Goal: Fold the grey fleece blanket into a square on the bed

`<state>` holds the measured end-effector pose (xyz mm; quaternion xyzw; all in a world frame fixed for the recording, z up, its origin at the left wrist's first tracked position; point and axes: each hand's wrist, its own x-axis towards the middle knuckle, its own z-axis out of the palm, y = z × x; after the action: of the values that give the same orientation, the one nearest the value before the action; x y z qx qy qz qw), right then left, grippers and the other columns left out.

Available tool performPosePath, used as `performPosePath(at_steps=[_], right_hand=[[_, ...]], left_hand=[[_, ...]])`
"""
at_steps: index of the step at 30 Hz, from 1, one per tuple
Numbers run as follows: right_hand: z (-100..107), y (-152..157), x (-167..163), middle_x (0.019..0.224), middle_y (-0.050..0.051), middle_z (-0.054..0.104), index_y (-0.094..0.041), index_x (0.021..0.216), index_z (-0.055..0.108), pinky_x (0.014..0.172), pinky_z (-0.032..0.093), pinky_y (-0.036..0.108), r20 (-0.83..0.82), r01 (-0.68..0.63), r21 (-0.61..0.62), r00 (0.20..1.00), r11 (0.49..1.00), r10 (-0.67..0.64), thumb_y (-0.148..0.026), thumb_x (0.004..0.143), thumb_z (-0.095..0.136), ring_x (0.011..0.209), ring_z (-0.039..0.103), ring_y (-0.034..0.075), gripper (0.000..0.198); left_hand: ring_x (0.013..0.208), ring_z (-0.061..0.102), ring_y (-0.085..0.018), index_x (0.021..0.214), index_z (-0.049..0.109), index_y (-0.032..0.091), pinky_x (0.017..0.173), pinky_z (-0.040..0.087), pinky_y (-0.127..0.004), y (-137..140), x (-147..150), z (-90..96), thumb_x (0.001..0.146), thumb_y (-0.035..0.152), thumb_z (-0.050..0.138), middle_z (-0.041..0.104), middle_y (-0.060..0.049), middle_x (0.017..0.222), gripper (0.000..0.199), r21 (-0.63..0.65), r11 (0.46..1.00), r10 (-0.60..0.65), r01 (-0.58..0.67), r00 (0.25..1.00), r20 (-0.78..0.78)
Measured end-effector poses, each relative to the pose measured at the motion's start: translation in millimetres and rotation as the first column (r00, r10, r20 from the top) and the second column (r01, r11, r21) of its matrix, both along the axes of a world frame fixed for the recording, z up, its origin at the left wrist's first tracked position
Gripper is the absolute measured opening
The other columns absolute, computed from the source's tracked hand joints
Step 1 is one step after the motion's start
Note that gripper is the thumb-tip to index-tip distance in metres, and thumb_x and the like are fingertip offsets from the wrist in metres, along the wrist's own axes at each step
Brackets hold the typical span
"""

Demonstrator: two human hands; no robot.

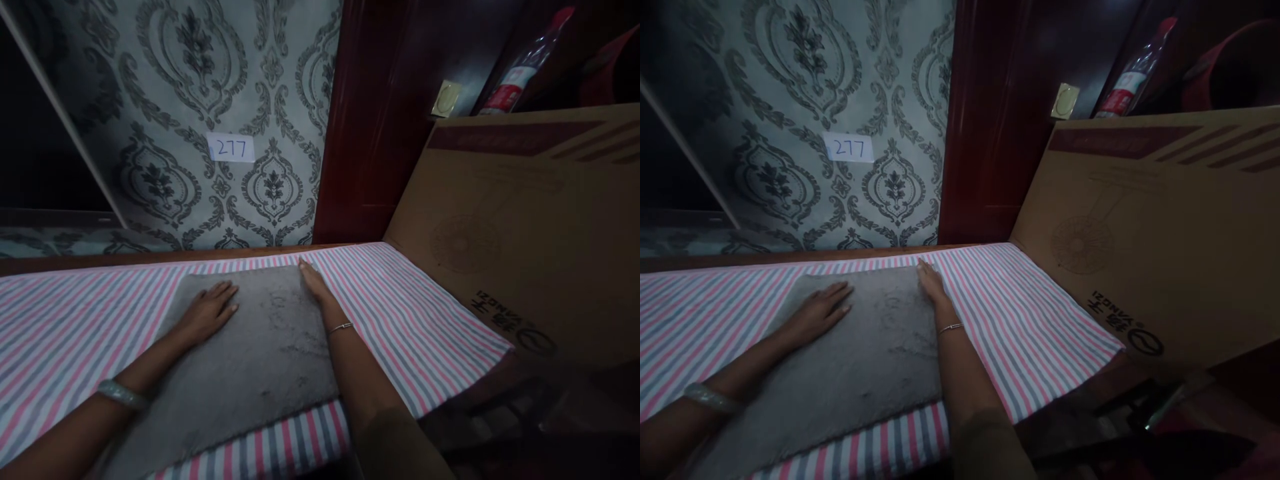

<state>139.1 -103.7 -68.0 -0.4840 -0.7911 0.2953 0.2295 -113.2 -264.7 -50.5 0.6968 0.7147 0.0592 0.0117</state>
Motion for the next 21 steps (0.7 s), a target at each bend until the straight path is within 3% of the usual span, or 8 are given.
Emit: performPosePath(at_steps=[5,9,12,16,21], right_hand=[[-6.5,5.1,4.3,0.145,0.011,0.053,-0.013,0.158,0.01,0.115,0.028,0.035,-0.397,0.009,-0.159,0.915,0.987,-0.072,-0.051,0.1,-0.003,0.141,0.038,0.014,0.071],[-15.1,8.8,-1.5,0.141,0.012,0.056,-0.016,0.157,0.021,0.114,0.029,0.034,-0.551,0.022,-0.226,0.821,0.974,-0.147,-0.066,0.096,0.004,0.139,0.042,0.017,0.08],[-19.7,10.1,-3.7,0.138,0.014,0.059,-0.015,0.154,0.031,0.114,0.029,0.035,-0.642,0.026,-0.206,0.751,0.978,-0.155,-0.074,0.092,0.013,0.136,0.046,0.02,0.088],[-21.3,11.2,-3.2,0.134,0.015,0.062,-0.015,0.152,0.036,0.113,0.031,0.036,-0.628,0.032,-0.167,0.767,0.985,-0.132,-0.078,0.089,0.013,0.134,0.049,0.022,0.092],[-21.0,15.3,-2.0,0.136,0.013,0.061,-0.016,0.151,0.039,0.114,0.03,0.036,-0.527,0.057,-0.174,0.838,0.983,-0.142,-0.075,0.092,0.008,0.135,0.047,0.021,0.089]], left_hand=[[0.147,0.026,-0.026,0.151,0.034,0.016,0.12,0.022,-0.047,53.3,34.6,9.7,0.093,0.054,0.025,0.03,-0.011,0.159,0.069,-0.001,0.966,-0.257,0.259,0.962,0.096],[0.148,0.025,-0.024,0.152,0.031,0.016,0.121,0.02,-0.045,100.6,76.6,7.4,0.095,0.052,0.023,0.028,-0.012,0.16,0.068,-0.015,0.935,-0.352,0.355,0.932,0.08],[0.149,0.022,-0.027,0.153,0.029,0.019,0.12,0.015,-0.051,116.3,96.0,-1.0,0.094,0.055,0.026,0.026,-0.012,0.16,0.069,-0.044,0.916,-0.397,0.398,0.917,0.028],[0.15,0.015,-0.031,0.153,0.029,0.024,0.119,0.01,-0.058,104.7,102.4,-8.0,0.094,0.06,0.031,0.021,-0.012,0.162,0.069,-0.067,0.88,-0.473,0.471,0.881,-0.022],[0.151,0.01,-0.031,0.152,0.029,0.031,0.119,0.009,-0.059,56.2,101.2,-4.3,0.094,0.063,0.029,0.014,-0.009,0.163,0.067,-0.124,0.787,-0.605,0.605,0.795,0.037]])
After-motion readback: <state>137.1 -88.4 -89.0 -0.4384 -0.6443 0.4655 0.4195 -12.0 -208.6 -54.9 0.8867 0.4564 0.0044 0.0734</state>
